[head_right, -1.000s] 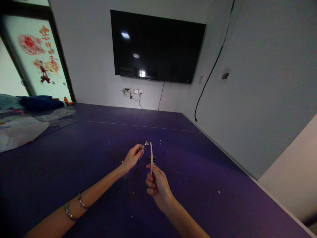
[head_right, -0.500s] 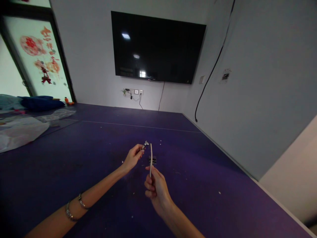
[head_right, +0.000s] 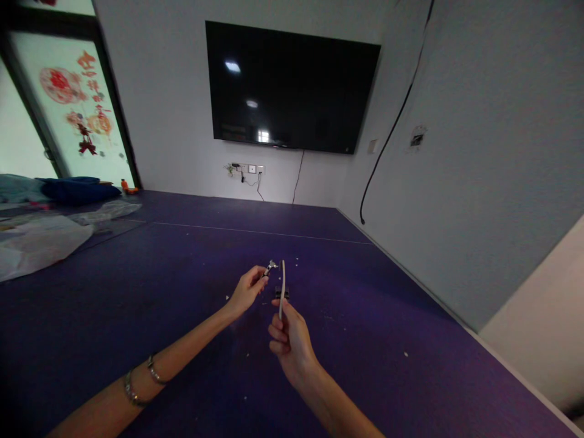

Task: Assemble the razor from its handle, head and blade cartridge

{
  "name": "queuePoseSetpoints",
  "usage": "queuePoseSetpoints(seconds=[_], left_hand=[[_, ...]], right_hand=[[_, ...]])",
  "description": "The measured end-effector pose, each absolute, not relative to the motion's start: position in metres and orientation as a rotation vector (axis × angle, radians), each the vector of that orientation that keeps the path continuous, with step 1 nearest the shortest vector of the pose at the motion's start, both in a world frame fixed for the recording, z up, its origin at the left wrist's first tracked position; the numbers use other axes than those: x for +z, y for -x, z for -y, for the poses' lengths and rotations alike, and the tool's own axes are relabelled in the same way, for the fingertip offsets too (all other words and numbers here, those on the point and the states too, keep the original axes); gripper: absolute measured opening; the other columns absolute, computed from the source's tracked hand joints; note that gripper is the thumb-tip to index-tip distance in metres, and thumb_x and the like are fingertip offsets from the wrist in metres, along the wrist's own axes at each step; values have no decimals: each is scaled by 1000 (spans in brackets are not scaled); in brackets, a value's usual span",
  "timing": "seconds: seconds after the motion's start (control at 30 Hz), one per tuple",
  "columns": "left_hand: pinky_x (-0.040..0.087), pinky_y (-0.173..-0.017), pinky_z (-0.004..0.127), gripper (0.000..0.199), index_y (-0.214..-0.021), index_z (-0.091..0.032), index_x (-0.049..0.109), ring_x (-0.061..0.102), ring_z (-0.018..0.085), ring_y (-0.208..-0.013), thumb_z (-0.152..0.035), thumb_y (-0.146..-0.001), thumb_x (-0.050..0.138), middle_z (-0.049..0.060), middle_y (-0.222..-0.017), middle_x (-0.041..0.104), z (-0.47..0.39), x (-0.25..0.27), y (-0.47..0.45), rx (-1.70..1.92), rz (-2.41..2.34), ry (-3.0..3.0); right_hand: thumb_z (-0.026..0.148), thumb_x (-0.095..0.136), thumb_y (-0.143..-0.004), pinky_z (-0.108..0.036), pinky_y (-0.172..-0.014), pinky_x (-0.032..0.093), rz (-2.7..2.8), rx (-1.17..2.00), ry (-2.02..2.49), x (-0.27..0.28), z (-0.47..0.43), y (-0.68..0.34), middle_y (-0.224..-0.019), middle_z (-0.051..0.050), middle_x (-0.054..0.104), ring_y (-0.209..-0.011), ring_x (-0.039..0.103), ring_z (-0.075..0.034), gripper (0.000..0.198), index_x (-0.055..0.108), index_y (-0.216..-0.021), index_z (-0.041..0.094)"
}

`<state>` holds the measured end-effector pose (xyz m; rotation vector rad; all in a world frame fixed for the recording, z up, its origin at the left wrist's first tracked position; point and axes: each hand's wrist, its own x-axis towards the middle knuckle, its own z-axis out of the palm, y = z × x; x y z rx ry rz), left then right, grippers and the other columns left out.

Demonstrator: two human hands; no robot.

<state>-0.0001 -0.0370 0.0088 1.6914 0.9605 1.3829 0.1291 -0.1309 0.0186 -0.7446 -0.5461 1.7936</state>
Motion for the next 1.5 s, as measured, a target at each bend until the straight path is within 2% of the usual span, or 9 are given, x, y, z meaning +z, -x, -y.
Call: queuePoseSetpoints(seconds=[0.7, 0.93, 1.5], left_hand=[[36, -54, 21, 10, -82, -17, 52, 43, 9, -54, -25, -77, 52, -5, -60, 46, 37, 6, -1, 1436, -941, -1657], [36, -53, 21, 9, -81, -17, 51, 42, 9, -53, -24, -77, 52, -5, -59, 44, 37, 6, -1, 1432, -921, -1654], [36, -52, 20, 10, -81, -17, 51, 42, 9, -54, -26, -76, 53, -5, -60, 45, 36, 7, 0, 1448, -919, -1636]], right_hand=[[42, 67, -67, -16, -37, 3, 550, 1787, 769, 17, 141, -117, -46, 11, 32, -37, 18, -1, 34, 53, -88, 19], [36, 67, -68, -14, -37, 3, 506, 1794, 683, 25, 132, -119, -47, 11, 32, -37, 17, 0, 29, 53, -87, 18], [37, 65, -70, -14, -36, 2, 469, 1867, 662, 22, 140, -114, -47, 10, 32, -36, 17, 0, 28, 52, -87, 18]])
